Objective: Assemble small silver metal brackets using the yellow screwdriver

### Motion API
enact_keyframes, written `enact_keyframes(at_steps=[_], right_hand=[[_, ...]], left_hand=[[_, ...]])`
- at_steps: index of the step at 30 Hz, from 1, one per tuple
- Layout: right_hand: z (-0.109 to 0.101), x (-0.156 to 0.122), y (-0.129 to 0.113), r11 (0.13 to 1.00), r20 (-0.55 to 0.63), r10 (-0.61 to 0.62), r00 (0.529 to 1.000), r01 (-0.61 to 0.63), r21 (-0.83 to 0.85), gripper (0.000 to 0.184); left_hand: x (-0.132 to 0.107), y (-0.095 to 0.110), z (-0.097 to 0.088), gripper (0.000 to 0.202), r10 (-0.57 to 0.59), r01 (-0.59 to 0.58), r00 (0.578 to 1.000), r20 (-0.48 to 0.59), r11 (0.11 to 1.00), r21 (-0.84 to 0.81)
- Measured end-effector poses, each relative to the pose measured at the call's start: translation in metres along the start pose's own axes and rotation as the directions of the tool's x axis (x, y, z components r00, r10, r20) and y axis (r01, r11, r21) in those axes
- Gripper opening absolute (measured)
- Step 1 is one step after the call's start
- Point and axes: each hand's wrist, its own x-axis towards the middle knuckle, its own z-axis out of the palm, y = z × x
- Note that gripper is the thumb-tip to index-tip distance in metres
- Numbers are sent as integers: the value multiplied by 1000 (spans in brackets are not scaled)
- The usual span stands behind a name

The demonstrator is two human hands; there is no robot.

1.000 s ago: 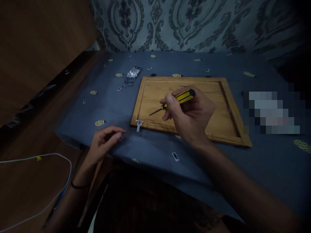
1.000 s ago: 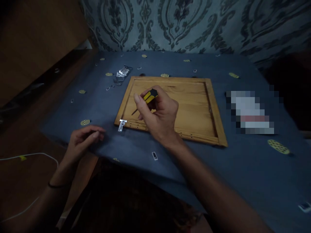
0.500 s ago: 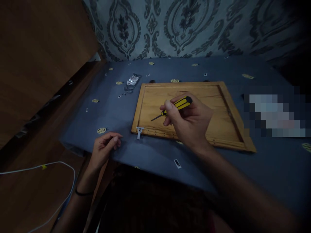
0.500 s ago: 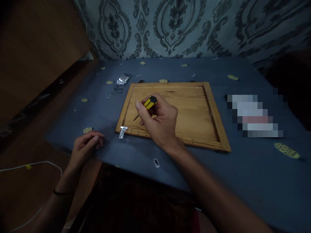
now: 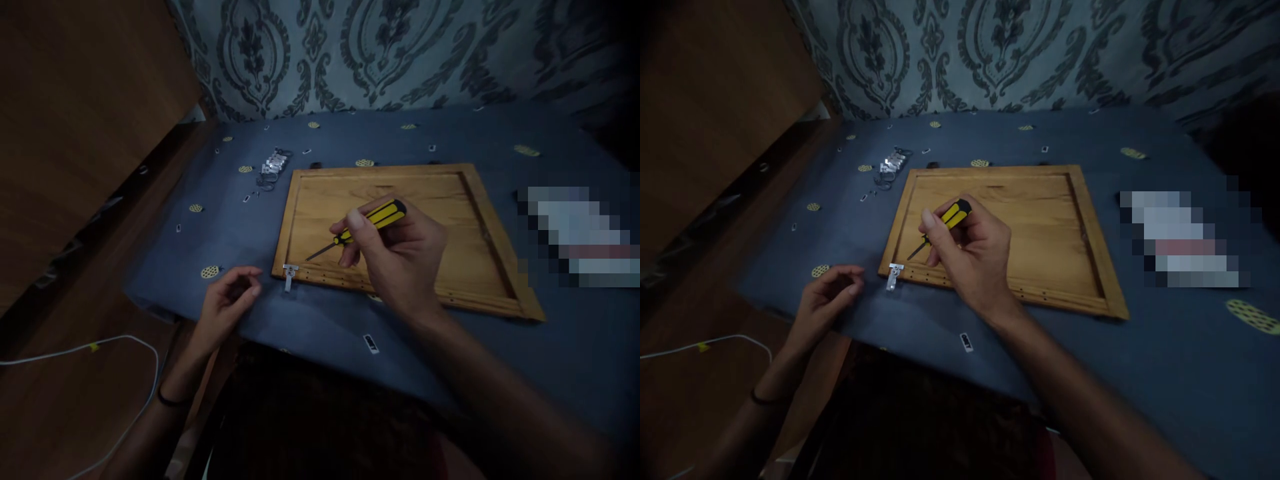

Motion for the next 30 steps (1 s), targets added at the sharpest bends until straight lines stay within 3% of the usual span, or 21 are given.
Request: enact_keyframes(at_steps=[4, 7, 10, 24, 30], right_hand=[[2, -5, -3, 999, 45, -19, 999, 20, -33, 29], [3, -7, -4, 999, 63, -15, 998, 19, -48, 28], [3, -8, -5, 999, 68, -3, 998, 5, -34, 27], [4, -11, -4, 997, 78, 27, 997, -22, -69, 23], [1, -11, 6, 991, 71, 37, 997, -28, -130, 17]], left_hand=[[17, 2, 7, 63, 218, -248, 961, 169, 951, 187], [27, 0, 9, 72, 229, -305, 930, 287, 917, 257], [31, -4, 9, 70, 207, -309, 919, 335, 907, 286], [37, -13, 10, 66, 282, -358, 902, 326, 911, 203], [39, -13, 5, 62, 250, -285, 925, 287, 954, 89]])
